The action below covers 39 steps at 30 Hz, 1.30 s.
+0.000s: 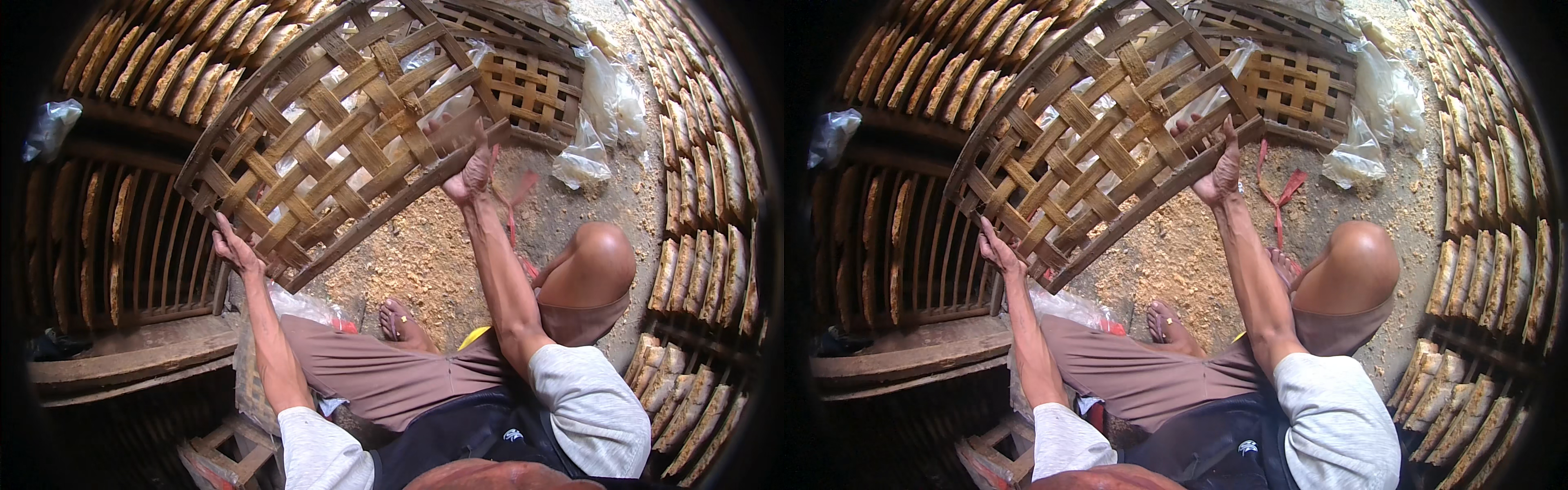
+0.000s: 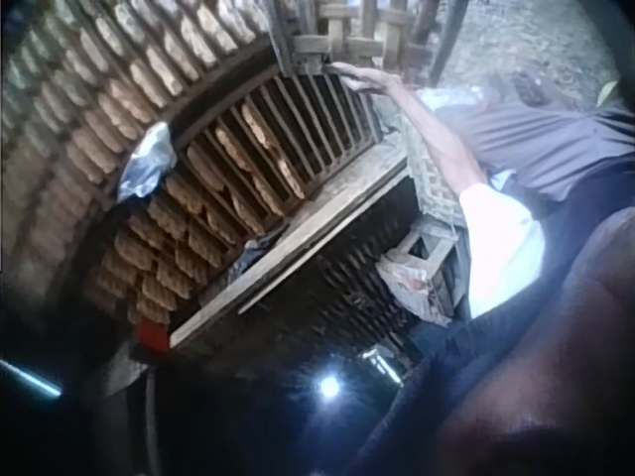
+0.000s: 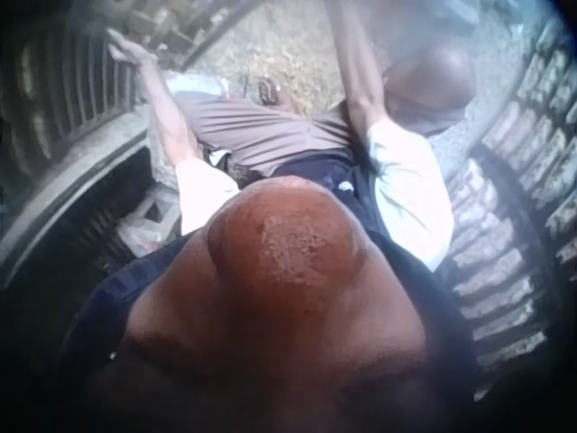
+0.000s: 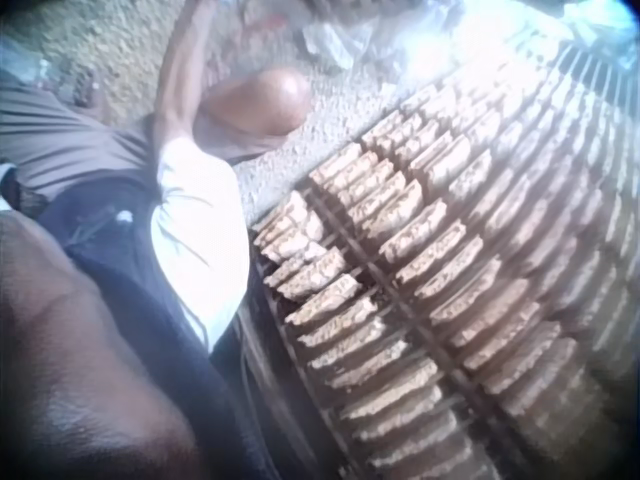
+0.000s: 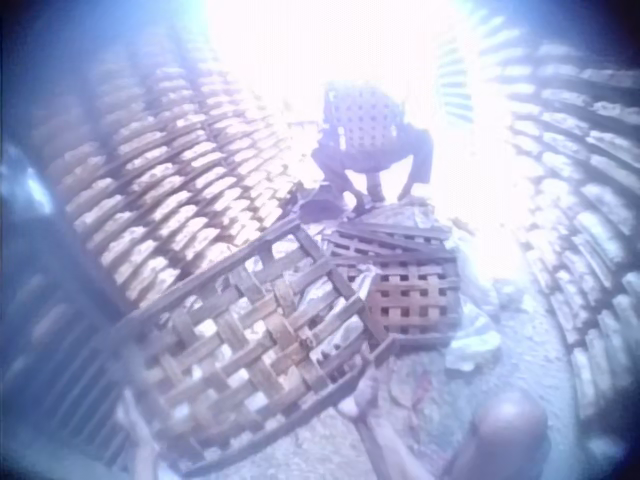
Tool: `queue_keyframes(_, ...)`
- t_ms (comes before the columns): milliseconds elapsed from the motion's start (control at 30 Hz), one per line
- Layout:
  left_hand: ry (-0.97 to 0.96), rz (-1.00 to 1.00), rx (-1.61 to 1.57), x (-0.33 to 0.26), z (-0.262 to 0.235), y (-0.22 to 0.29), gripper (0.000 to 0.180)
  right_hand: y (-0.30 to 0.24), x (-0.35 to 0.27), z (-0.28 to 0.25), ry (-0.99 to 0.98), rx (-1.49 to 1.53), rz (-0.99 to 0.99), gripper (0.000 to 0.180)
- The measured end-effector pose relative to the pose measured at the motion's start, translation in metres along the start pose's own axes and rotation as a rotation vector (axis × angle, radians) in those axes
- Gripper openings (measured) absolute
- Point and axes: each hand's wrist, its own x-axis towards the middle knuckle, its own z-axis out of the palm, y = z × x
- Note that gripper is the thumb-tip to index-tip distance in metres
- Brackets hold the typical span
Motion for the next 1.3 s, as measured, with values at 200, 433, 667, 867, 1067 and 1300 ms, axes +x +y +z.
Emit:
queue_keyframes(200,-0.063,-0.143,0.029,0.018,-0.023,-0.03,0.037,-0.002,-0.004,0.015,-0.006,-0.096,-0.018,0.068)
queue_keyframes(433,-0.095,-0.067,0.403,0.013,-0.017,-0.036,0.082,0.003,-0.005,0.02,0.048,-0.065,-0.05,0.055)
queue_keyframes(667,-0.473,0.747,0.887,-0.021,0.018,0.021,0.108,0.003,0.003,0.011,0.051,0.049,-0.053,0.049)
queue_keyframes(867,-1.034,0.931,1.042,-0.105,0.063,0.034,0.086,-0.002,0.007,0.005,0.048,0.129,-0.049,0.055)
queue_keyframes(1067,-0.759,1.098,0.932,-0.104,0.066,0.016,0.063,-0.017,-0.007,0.046,-0.242,-0.096,-0.09,0.081)
queue_keyframes(1300,-0.45,0.625,0.516,-0.077,0.057,0.032,0.021,-0.027,0.004,0.038,-0.282,-0.591,0.087,0.085)
